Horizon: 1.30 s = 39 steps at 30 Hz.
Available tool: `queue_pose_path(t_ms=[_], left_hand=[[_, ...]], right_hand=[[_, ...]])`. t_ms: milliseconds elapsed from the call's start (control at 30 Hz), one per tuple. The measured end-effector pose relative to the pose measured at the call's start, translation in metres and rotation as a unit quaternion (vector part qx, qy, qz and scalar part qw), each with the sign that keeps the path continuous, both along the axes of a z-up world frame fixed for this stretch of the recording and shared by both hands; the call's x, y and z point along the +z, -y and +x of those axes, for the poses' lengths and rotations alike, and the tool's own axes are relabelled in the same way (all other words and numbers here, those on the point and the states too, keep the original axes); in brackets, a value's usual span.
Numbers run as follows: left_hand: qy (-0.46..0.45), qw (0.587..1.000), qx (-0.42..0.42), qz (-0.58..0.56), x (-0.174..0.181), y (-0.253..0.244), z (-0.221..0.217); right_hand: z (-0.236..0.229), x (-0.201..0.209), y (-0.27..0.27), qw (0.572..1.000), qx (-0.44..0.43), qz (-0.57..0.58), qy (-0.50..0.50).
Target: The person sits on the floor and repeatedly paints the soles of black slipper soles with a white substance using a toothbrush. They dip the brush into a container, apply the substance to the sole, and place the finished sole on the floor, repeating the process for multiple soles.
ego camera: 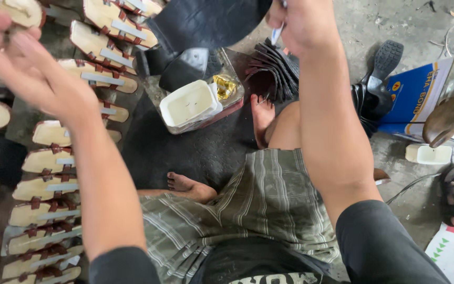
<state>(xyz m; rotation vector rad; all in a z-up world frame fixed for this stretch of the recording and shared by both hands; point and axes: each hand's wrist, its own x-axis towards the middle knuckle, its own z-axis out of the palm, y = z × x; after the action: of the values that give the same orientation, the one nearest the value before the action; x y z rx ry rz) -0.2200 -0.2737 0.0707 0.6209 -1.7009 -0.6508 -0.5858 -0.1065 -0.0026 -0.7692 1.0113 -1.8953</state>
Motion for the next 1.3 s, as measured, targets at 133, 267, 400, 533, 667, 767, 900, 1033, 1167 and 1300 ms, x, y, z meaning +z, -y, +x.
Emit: queue_pose_path(t_ms=[133, 267, 400, 533, 667, 767, 900, 1033, 1167, 1300], left_hand=[[0.338, 0.897, 0.006, -0.285, 0.039, -0.099, 0.027], [0.381, 0.894, 0.01, -0.234, 0.052, -0.143, 0.041], [0.233, 0.956, -0.162, 0.075, 0.038, -0.188, 0.103], [-0.286, 0.654, -0.324, 0.62, -0.005, -0.256, 0.145], [-0.469, 0.432, -0.37, 0.676, -0.035, -0.315, 0.157], [-0.439, 0.415, -0.312, 0.733, -0.042, -0.341, 0.159], [-0.45, 0.408, -0.227, 0.761, -0.039, -0.347, 0.164], [-0.428, 0.437, -0.131, 0.78, -0.032, -0.345, 0.17], [-0.527, 0.401, -0.159, 0.732, -0.036, -0.332, 0.17], [-0.575, 0.392, -0.333, 0.636, -0.048, -0.324, 0.168]], right_hand=[[0.094, 0.073, -0.019, 0.996, 0.037, 0.053, -0.061], [0.18, 0.121, -0.052, 0.975, 0.175, 0.108, -0.083], [0.197, 0.119, -0.08, 0.956, 0.196, 0.118, -0.182], [0.178, 0.085, -0.067, 0.763, 0.057, 0.141, -0.628], [0.176, 0.044, -0.047, 0.601, 0.053, 0.141, -0.785], [0.186, 0.019, -0.022, 0.512, 0.093, 0.193, -0.831], [0.203, 0.005, 0.005, 0.435, 0.128, 0.205, -0.867], [0.197, 0.028, -0.011, 0.462, 0.087, 0.198, -0.86], [0.184, 0.078, -0.063, 0.495, 0.08, 0.235, -0.833], [0.21, 0.112, -0.113, 0.587, 0.117, 0.311, -0.738]])
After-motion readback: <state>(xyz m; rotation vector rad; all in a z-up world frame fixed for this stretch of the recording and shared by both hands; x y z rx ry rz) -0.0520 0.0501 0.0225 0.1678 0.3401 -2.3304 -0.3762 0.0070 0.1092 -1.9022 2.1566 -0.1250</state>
